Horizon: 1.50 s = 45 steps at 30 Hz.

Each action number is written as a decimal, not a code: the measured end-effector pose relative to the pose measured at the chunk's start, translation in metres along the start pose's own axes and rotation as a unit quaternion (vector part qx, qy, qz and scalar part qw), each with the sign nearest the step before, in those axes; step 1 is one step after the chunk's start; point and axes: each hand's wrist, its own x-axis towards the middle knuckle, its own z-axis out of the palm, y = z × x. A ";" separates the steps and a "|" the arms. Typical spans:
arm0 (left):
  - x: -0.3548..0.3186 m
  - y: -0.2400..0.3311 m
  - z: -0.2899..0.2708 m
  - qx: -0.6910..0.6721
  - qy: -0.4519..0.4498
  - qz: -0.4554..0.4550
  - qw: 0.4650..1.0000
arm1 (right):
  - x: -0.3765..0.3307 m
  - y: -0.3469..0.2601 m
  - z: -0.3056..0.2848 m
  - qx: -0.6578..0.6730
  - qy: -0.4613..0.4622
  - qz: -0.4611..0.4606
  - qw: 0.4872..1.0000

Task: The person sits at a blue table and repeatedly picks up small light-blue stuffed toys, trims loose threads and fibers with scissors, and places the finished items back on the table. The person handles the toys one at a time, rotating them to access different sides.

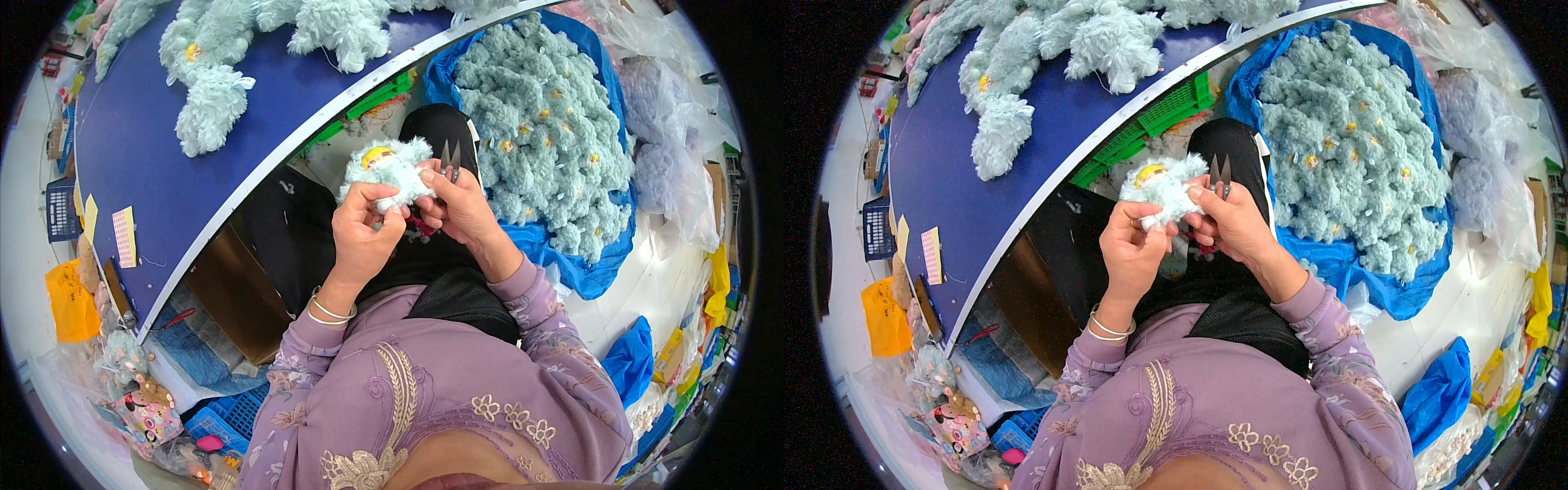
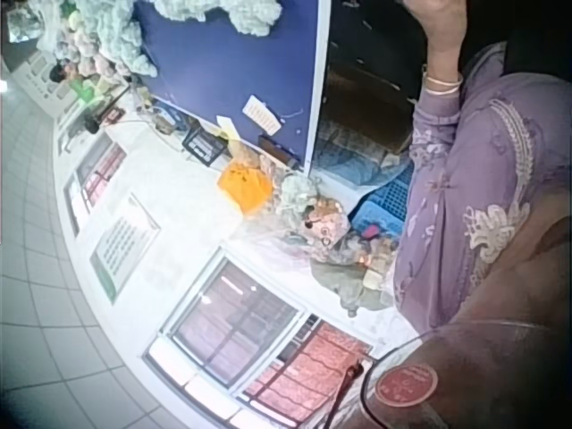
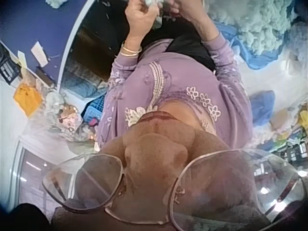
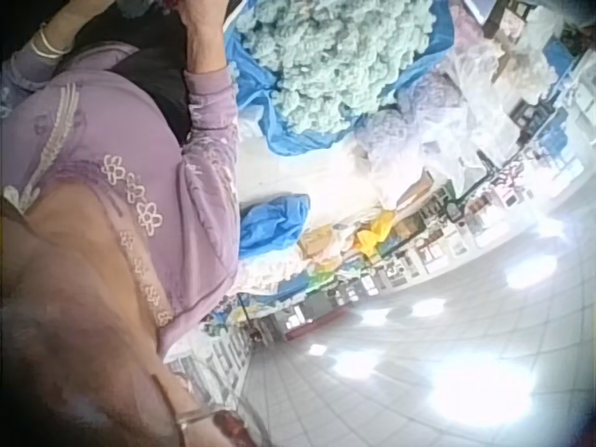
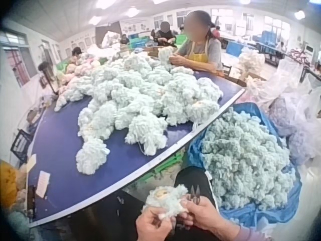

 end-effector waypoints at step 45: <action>0.092 0.102 -0.127 0.283 0.119 0.069 0.949 | 0.004 -0.025 -0.008 -0.129 0.003 -0.124 0.984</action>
